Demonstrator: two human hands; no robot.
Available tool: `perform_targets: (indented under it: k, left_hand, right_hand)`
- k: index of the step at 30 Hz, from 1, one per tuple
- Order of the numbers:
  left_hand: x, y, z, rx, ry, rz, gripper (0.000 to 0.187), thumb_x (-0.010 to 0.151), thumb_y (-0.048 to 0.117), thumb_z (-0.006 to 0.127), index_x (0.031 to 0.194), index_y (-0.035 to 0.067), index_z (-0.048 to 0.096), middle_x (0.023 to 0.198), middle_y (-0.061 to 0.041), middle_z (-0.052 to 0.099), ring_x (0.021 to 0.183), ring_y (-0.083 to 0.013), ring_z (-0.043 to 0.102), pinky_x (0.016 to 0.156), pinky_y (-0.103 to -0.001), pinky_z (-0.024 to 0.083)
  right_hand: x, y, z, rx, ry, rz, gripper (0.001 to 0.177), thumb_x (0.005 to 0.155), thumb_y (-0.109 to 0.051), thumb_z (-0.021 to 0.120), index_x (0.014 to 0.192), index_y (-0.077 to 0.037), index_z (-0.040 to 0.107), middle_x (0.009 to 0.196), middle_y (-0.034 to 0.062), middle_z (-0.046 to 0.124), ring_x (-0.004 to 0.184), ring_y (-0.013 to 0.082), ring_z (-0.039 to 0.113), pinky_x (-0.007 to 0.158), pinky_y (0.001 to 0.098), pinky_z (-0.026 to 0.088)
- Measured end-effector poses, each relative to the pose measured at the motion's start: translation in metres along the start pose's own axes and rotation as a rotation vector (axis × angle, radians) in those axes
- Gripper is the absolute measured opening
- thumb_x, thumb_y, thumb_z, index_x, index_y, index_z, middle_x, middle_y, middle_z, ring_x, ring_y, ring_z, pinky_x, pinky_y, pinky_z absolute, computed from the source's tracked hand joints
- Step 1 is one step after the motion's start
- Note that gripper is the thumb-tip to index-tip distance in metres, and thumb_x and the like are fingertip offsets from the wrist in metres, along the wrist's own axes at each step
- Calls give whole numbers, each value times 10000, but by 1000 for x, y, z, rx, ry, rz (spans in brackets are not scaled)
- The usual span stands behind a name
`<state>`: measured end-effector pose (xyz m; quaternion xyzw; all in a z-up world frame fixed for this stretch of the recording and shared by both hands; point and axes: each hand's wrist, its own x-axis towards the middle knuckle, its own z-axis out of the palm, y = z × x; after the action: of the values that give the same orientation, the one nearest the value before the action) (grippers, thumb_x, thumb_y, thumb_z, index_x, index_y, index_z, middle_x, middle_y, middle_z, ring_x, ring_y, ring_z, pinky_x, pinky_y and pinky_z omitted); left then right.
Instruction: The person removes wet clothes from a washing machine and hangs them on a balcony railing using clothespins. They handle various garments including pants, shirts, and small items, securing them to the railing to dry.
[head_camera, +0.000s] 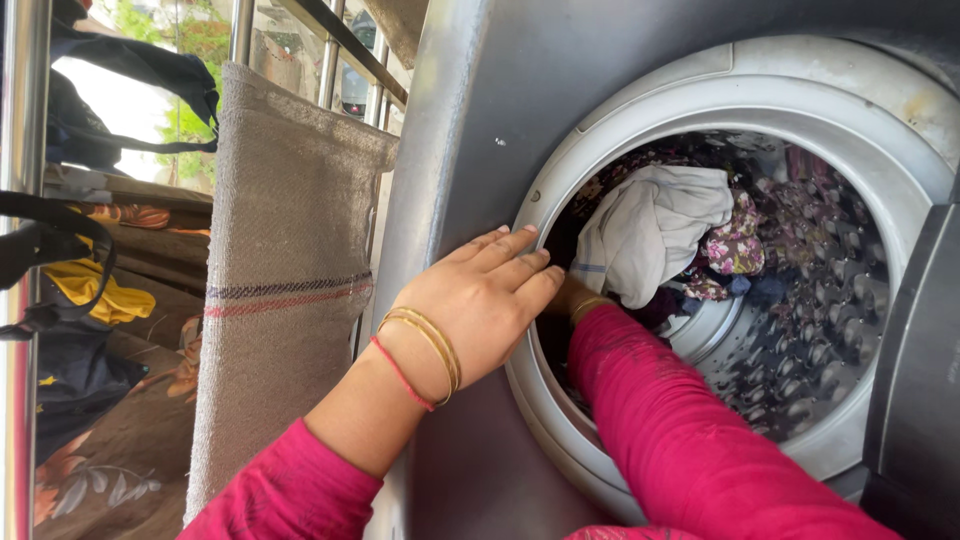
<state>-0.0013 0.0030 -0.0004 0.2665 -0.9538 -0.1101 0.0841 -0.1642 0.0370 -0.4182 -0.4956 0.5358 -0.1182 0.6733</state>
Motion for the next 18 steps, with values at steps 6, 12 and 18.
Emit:
perform_targets:
  k: [6, 12, 18]
  left_hand:
    - [6, -10, 16, -22, 2, -21, 338, 902, 125, 583, 1219, 51, 675, 1291, -139, 688, 1321, -290, 584, 1144, -409, 426]
    - [27, -24, 27, -210, 99, -125, 856, 802, 179, 751, 1544, 23, 352, 1530, -240, 452, 1369, -373, 486, 1120, -414, 400]
    - [44, -11, 42, -950, 395, -60, 982, 754, 161, 885, 1545, -16, 330, 1519, -202, 499, 1428, -313, 470, 1194, -406, 297]
  right_hand:
    - [-71, -36, -126, 257, 36, -31, 304, 786, -18, 639, 1040, 26, 800, 997, 166, 769, 936, 221, 683, 870, 302, 510]
    - [-176, -214, -199, 185, -93, -263, 207, 762, 13, 681, 937, 44, 788, 951, 123, 783, 924, 188, 696, 913, 309, 522]
    - [-247, -341, -175, 156, -229, -629, 176, 804, -43, 734, 938, 61, 780, 1000, 161, 766, 968, 234, 712, 957, 353, 535]
